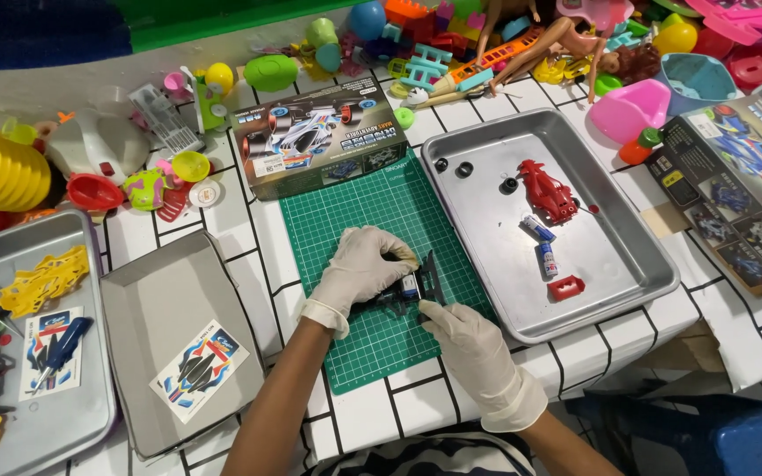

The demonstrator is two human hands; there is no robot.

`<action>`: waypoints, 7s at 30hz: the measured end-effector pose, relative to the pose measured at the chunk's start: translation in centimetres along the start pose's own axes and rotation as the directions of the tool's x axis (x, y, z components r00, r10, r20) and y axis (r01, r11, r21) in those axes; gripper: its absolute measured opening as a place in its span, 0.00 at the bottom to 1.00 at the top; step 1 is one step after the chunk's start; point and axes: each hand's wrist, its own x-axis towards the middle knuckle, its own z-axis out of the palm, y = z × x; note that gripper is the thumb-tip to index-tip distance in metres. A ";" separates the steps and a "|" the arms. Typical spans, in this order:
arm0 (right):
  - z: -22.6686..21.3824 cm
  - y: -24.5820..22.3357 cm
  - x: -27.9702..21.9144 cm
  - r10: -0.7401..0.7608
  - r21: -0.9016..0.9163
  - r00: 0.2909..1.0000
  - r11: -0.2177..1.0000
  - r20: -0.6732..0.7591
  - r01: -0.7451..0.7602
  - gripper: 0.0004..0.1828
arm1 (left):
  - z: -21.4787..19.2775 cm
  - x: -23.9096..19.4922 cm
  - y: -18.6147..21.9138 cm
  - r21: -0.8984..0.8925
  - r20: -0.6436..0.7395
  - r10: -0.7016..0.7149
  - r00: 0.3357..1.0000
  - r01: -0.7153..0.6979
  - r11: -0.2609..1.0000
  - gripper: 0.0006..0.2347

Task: The person assembles a red toy car on a green cutting mat. They insert batteries into the black chassis, attach the red body, and then install the wheels onto the vehicle.

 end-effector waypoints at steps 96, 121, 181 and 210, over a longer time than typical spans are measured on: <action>-2.1 18.7 15.1 0.650 -0.326 0.665 0.760 0.367 -0.562 0.16 | 4.9 -3.9 -4.3 0.761 -0.211 0.567 0.796 -0.230 0.607 0.44; -5.6 1.1 16.1 0.434 0.429 0.566 0.377 0.701 -0.821 0.15 | 4.6 -3.6 -4.8 0.766 -0.313 0.763 0.566 -0.325 0.555 0.43; -4.8 1.9 15.3 0.378 0.423 0.629 0.498 0.680 -0.757 0.12 | 4.8 -3.8 -5.1 0.752 -0.276 0.755 0.594 -0.356 0.555 0.38; -5.4 1.1 14.1 -0.236 0.165 0.745 0.972 0.624 0.170 0.61 | 1.9 -5.3 -2.4 0.659 -0.107 0.453 0.885 -0.278 0.699 0.33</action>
